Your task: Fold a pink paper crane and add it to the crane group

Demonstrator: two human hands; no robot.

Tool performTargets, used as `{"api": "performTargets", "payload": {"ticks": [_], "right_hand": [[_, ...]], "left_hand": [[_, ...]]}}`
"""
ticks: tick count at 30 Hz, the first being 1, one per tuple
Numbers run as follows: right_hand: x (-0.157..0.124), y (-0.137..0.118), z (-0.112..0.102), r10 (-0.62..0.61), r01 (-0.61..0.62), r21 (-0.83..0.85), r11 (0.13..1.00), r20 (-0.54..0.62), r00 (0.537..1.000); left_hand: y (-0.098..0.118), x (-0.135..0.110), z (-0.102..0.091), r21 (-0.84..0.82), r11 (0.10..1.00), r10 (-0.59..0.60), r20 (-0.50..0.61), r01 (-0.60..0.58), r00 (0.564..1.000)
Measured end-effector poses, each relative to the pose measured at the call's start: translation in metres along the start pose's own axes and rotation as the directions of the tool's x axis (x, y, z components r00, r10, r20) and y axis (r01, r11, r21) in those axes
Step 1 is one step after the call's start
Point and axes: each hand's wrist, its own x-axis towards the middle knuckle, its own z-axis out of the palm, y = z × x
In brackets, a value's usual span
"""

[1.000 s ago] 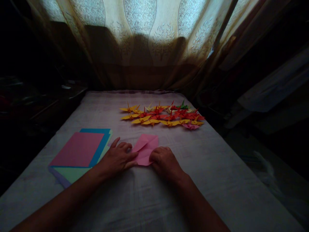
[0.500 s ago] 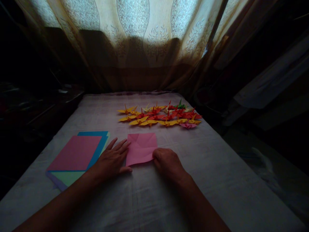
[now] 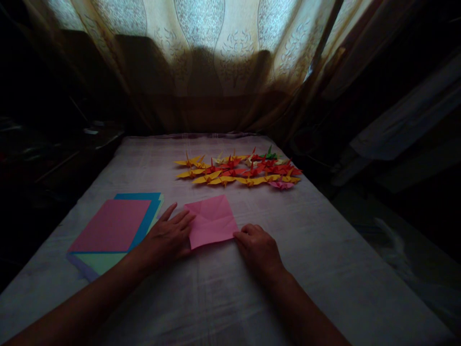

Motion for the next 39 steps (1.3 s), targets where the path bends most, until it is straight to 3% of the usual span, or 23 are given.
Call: {"api": "performTargets", "payload": {"ticks": [6,12,20,22,24,26,28,31,39], "right_hand": [[0.000,0.001,0.002,0.038,-0.035,0.130,0.991,-0.021,0.999],[-0.003,0.005,0.002,0.088,-0.070,0.298,0.952,-0.048,0.995],[0.000,0.001,0.004,0.142,-0.122,0.252,0.960,-0.063,0.988],[0.000,-0.001,0.005,0.136,-0.118,0.203,0.972,-0.081,0.987],[0.000,-0.001,0.007,0.128,-0.111,0.154,0.982,-0.106,0.986],[0.000,-0.002,0.009,0.120,-0.105,0.118,0.988,-0.130,0.984],[0.000,-0.002,0.010,0.115,-0.101,0.099,0.990,-0.146,0.983],[0.001,-0.003,0.011,0.113,-0.099,0.094,0.991,-0.161,0.981],[0.000,-0.002,0.012,0.113,-0.086,0.160,0.983,-0.168,0.979]], "left_hand": [[-0.011,0.006,0.007,-0.261,0.959,0.095,-0.055,-0.106,0.994],[-0.003,0.004,0.019,-0.456,0.888,-0.022,-0.160,-0.054,0.987],[0.011,0.014,0.012,-0.443,0.878,-0.258,-0.117,0.182,0.959],[0.010,0.014,0.019,-0.400,0.888,-0.310,-0.160,0.226,0.937],[0.010,0.013,0.028,-0.335,0.912,-0.337,-0.280,0.237,0.899],[0.011,0.011,0.035,-0.218,0.959,-0.260,-0.430,0.179,0.865],[0.014,0.009,0.039,-0.061,0.996,-0.082,-0.510,0.060,0.856],[0.025,0.007,0.040,0.066,0.993,0.115,-0.487,-0.095,0.866],[0.043,0.008,0.041,0.021,0.983,0.177,-0.387,-0.183,0.905]]}}
